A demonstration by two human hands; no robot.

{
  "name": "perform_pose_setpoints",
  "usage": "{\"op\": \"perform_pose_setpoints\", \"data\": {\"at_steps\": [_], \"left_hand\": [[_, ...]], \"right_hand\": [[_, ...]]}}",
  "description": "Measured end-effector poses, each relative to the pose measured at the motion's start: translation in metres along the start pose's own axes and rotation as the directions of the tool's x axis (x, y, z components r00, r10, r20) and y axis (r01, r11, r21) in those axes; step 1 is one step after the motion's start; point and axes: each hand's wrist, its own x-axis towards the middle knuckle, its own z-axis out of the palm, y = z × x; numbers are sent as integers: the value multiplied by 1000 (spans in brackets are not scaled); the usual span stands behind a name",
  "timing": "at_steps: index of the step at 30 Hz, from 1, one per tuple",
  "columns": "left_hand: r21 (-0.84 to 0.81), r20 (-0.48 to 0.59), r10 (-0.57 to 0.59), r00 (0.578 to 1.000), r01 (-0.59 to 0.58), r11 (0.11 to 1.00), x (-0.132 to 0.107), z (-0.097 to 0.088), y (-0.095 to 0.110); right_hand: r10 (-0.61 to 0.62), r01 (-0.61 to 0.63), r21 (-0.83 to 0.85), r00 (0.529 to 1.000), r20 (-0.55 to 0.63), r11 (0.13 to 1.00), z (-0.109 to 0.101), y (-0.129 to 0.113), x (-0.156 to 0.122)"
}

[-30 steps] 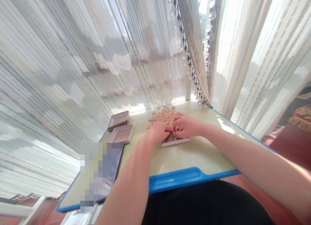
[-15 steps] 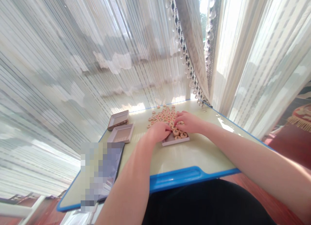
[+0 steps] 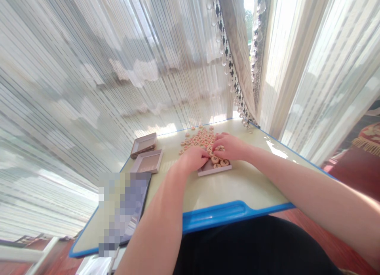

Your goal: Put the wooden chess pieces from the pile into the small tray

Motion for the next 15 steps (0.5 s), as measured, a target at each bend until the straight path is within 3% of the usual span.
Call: {"op": "perform_pose_setpoints", "data": {"at_steps": [2,5,7,10,12,15], "left_hand": [[-8,-14,-2,1000,2,1000,0,-1,0],[-30,-128,-85,988,81,996,-3,-9,-2],[-45,-234,-206,950,201,979,-6,-17,-5],[-55,-355,-364,861,369,928,-11,-28,-12],[-58,-376,-414,829,425,903,-14,-32,-16],[-64,-312,-457,833,462,885,-17,-31,-19]], "right_hand": [[17,-17,9,1000,-18,1000,-2,-2,0],[58,-57,23,997,-45,998,-4,-1,0],[116,-115,27,992,-58,993,-2,3,1],[210,-208,27,976,-61,978,3,10,2],[232,-230,39,971,-53,972,6,14,3],[215,-213,86,976,-22,973,10,15,3]]}}
